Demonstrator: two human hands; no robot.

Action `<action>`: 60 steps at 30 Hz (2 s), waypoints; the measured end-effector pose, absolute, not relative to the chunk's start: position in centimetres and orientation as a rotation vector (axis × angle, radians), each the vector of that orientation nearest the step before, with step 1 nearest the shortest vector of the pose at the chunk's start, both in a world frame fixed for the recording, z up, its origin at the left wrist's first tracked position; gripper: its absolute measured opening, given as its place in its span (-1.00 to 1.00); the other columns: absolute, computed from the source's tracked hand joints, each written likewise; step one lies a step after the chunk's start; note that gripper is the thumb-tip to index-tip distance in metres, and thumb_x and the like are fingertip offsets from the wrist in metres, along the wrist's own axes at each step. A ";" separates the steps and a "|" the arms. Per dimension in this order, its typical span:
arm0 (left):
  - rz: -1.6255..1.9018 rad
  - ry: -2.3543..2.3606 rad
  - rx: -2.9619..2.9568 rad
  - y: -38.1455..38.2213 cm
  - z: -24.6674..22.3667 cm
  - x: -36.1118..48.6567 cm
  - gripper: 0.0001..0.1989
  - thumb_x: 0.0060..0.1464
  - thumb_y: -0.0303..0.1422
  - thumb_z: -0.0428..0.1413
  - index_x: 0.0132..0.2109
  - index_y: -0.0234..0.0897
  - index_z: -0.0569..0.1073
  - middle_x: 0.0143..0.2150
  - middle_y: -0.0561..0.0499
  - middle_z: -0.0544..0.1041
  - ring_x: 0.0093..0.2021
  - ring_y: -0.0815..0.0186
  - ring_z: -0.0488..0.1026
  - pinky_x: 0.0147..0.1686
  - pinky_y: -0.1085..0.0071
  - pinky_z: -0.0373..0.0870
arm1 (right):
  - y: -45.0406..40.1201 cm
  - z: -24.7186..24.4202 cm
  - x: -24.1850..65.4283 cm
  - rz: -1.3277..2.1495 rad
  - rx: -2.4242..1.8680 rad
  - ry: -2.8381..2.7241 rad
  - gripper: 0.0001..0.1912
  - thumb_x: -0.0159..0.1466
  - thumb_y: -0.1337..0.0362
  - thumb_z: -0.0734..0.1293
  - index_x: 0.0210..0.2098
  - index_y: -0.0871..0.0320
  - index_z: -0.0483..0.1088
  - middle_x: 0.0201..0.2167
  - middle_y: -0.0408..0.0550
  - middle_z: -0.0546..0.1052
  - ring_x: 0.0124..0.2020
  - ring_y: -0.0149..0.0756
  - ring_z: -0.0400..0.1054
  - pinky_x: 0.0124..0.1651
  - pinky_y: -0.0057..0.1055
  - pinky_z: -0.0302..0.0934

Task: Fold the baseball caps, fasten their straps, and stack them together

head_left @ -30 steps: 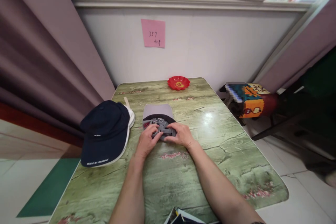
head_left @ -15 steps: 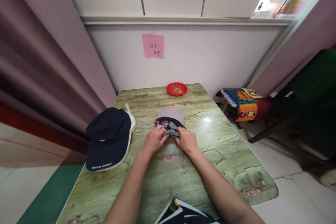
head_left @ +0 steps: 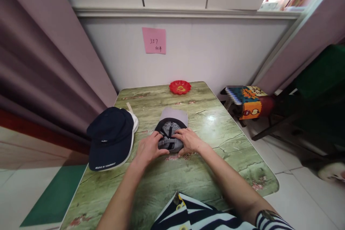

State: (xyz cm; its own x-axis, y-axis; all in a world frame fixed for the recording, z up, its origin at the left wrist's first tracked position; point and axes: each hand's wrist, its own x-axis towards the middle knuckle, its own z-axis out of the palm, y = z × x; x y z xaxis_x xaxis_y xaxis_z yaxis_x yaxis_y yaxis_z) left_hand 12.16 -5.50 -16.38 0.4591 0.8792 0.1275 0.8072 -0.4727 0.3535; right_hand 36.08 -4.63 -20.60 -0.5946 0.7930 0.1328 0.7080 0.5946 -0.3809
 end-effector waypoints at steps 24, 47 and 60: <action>0.617 1.344 2.651 -3.8 -18.7 9.3 -0.35 0.03 -0.70 -0.13 0.25 -0.24 0.34 0.25 -0.17 0.37 0.27 0.11 0.26 0.26 0.03 0.16 | -3.9 -20.6 41.9 0.258 -1.282 -2.330 -0.34 0.18 0.53 0.21 0.26 0.08 0.24 0.20 0.08 0.37 0.23 -0.16 0.21 0.29 -0.08 0.04; 0.961 0.905 1.311 -4.5 -10.3 9.2 -0.73 -0.09 -0.20 0.31 -0.41 -0.36 0.55 -0.51 -0.04 0.54 -0.52 0.32 0.44 -0.44 0.43 0.41 | -6.5 -13.0 38.8 1.258 -0.860 -1.480 -0.70 0.24 0.05 0.34 -0.34 0.20 0.47 -0.46 -0.15 0.51 -0.42 -0.37 0.34 -0.32 -0.47 0.22; 0.942 1.380 0.740 -7.2 -19.5 9.9 -0.72 0.03 -0.29 0.23 -0.18 -0.37 0.42 -0.22 -0.14 0.54 -0.42 0.37 0.52 -0.39 0.41 0.51 | -7.6 -22.6 39.5 1.250 -1.531 -0.875 -0.77 0.15 0.18 0.42 -0.27 0.20 0.41 -0.45 -0.12 0.54 -0.48 -0.43 0.44 -0.49 -0.58 0.30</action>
State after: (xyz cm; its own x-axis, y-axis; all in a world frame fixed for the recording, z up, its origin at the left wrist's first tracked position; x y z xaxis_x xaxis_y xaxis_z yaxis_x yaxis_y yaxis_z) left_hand 9.86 -7.18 -19.54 -0.0480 0.8820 -0.4688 -0.1158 0.4612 0.8797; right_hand 39.54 -7.61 -22.58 0.2246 0.9266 -0.3016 -0.0339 -0.3019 -0.9527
